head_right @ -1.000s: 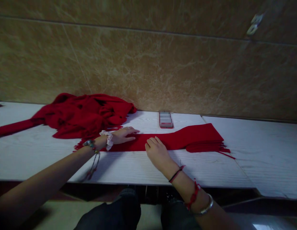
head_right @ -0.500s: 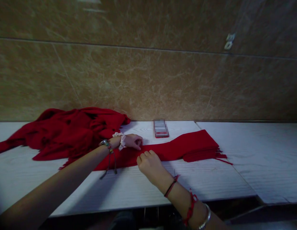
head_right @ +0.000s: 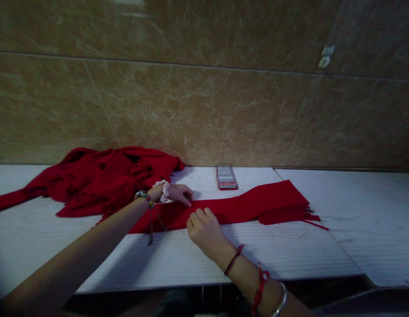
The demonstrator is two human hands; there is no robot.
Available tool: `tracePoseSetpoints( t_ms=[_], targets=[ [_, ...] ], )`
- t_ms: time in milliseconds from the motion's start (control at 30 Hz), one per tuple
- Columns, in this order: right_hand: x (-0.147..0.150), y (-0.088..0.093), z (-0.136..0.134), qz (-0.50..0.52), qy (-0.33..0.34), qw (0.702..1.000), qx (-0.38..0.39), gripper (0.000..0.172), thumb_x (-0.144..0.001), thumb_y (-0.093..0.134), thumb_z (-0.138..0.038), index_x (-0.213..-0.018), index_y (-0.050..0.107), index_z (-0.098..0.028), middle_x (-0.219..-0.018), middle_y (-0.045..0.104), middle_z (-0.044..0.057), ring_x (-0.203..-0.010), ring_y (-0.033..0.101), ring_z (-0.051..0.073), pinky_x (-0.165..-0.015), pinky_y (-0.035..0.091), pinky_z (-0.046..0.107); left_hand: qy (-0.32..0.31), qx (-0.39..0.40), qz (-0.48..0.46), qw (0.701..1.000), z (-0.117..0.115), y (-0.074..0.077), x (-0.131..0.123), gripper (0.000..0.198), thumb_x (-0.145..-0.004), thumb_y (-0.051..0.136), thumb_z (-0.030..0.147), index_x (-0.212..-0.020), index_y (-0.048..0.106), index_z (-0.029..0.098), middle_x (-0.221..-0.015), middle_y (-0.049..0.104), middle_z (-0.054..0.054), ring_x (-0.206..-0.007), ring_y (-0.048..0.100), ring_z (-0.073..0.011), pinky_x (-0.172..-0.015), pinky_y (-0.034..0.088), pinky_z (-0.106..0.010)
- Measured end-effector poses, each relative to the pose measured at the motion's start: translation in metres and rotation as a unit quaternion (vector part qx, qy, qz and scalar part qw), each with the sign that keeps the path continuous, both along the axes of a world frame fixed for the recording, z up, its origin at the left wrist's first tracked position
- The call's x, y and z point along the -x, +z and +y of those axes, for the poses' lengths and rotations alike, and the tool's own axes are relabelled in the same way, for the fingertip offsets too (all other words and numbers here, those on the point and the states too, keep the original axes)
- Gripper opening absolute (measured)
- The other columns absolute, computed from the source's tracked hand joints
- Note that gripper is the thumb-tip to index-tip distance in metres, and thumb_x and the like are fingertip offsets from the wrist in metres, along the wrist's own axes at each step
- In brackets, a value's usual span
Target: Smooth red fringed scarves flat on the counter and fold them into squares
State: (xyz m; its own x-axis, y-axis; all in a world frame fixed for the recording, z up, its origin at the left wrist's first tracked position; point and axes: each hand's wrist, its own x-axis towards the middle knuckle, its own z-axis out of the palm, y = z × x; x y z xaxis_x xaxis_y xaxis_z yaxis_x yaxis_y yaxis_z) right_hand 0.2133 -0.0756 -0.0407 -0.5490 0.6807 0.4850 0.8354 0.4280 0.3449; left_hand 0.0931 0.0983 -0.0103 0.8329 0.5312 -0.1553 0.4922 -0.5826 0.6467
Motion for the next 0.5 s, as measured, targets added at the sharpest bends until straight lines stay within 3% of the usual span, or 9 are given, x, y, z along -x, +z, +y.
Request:
tracePoseSetpoints(
  t_ms=[133, 233, 367, 500],
  targets=[
    [-0.002, 0.003, 0.002, 0.01, 0.007, 0.999, -0.036, 0.012, -0.079, 0.051, -0.007, -0.071, 0.055, -0.015, -0.066, 0.053, 0.002, -0.064, 0.044, 0.017, -0.058, 0.03, 0.031, -0.017, 0.088, 0.014, 0.996, 0.001, 0.001, 0.0, 0.025, -0.067, 0.071, 0.034, -0.07, 0.06, 0.011, -0.063, 0.055, 0.004, -0.061, 0.051, -0.0106, -0.058, 0.04, -0.022],
    [-0.01, 0.014, 0.004, 0.031, 0.001, 0.996, -0.078, 0.016, -0.08, 0.047, -0.006, -0.07, 0.056, -0.015, -0.065, 0.053, 0.002, -0.062, 0.044, 0.016, -0.056, 0.029, 0.03, -0.005, 0.136, -0.04, 0.99, -0.003, 0.01, -0.001, 0.036, -0.056, 0.073, 0.043, -0.062, 0.055, 0.013, -0.053, 0.05, 0.006, -0.054, 0.044, -0.0082, -0.052, 0.032, -0.02],
    [-0.032, 0.042, 0.002, 0.061, -0.019, 0.988, -0.14, 0.017, -0.083, 0.044, -0.009, -0.078, 0.06, -0.014, -0.063, 0.053, 0.002, -0.061, 0.045, 0.016, -0.057, 0.03, 0.03, 0.01, 0.175, -0.143, 0.974, -0.013, 0.036, -0.018, 0.046, -0.054, 0.069, 0.054, -0.065, 0.05, 0.014, -0.057, 0.048, 0.005, -0.052, 0.041, -0.0065, -0.05, 0.03, -0.019],
    [-0.078, 0.082, -0.007, 0.02, -0.046, 0.982, -0.181, 0.022, -0.085, 0.041, -0.012, -0.095, 0.061, -0.012, -0.065, 0.056, 0.004, -0.063, 0.047, 0.016, -0.057, 0.03, 0.03, -0.001, 0.187, -0.221, 0.957, -0.023, 0.073, -0.064, 0.046, -0.053, 0.07, 0.053, -0.068, 0.049, 0.014, -0.062, 0.048, 0.005, -0.054, 0.043, -0.0053, -0.051, 0.031, -0.017]
  ],
)
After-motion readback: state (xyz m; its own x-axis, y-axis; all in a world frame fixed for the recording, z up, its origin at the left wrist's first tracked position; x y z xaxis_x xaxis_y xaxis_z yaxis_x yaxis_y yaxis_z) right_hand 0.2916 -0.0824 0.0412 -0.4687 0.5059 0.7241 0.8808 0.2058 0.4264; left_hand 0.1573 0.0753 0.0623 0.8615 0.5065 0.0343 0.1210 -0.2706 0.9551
